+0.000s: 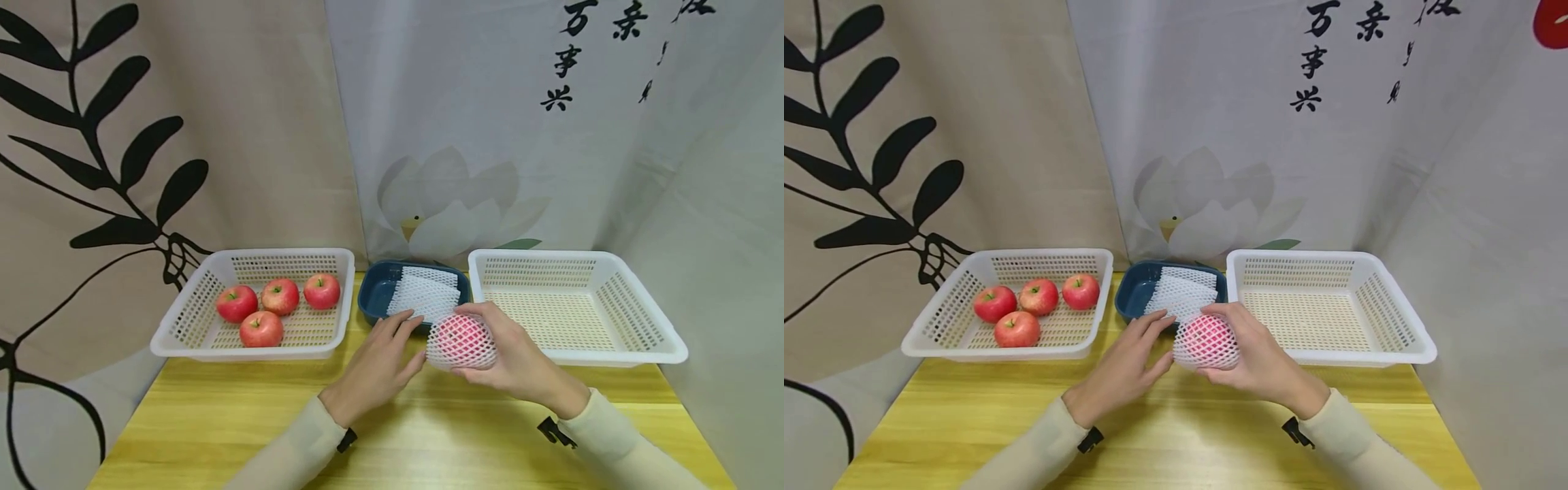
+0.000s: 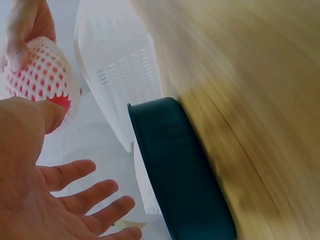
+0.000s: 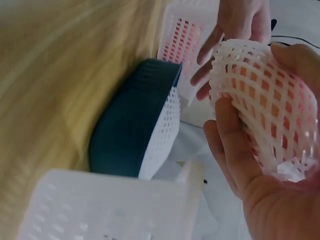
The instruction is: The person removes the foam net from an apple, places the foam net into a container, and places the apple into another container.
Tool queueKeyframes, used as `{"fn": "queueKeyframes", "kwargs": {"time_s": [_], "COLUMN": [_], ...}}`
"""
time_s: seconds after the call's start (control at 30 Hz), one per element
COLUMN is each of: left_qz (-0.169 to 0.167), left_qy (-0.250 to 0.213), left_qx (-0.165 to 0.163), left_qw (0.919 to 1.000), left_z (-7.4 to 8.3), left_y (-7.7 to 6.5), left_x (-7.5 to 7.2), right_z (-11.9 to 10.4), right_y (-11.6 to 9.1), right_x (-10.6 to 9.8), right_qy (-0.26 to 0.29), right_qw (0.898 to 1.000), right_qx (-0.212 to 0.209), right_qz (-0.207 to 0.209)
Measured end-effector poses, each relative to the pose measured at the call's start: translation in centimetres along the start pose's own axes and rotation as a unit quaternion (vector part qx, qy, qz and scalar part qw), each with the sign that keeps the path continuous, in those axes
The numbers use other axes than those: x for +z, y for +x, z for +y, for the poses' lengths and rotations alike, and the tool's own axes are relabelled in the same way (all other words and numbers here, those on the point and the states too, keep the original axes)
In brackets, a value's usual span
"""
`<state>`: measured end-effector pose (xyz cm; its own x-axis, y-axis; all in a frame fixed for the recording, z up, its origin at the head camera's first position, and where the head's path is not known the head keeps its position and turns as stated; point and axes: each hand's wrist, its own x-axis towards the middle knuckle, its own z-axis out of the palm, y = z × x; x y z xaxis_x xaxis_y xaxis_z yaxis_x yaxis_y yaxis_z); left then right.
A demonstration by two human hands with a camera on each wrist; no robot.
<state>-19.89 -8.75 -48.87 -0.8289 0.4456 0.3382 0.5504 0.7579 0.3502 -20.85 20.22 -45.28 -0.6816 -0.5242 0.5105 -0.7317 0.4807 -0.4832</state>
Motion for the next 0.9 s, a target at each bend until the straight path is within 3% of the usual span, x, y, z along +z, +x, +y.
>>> {"fn": "queueKeyframes", "kwargs": {"time_s": [0.23, 0.43, 0.9], "left_qz": [-0.017, -0.009, -0.011], "left_qy": [-0.009, -0.006, -0.007], "left_qx": [-0.016, -0.02, -0.034], "left_qw": [0.9997, 0.9997, 0.9993], "left_z": [-0.8, -1.4, -2.2], "left_y": [-1.3, -2.2, -3.7], "left_x": [-1.0, -1.7, -2.1], "right_z": [-0.5, -0.9, -1.0], "right_y": [-0.4, -0.5, -0.5], "right_x": [1.5, 2.8, 7.0], "right_qy": [0.012, 0.047, 0.047], "right_qw": [0.999, 0.997, 0.982], "right_qx": [-0.021, -0.021, 0.031], "right_qz": [-0.022, -0.055, -0.178]}}
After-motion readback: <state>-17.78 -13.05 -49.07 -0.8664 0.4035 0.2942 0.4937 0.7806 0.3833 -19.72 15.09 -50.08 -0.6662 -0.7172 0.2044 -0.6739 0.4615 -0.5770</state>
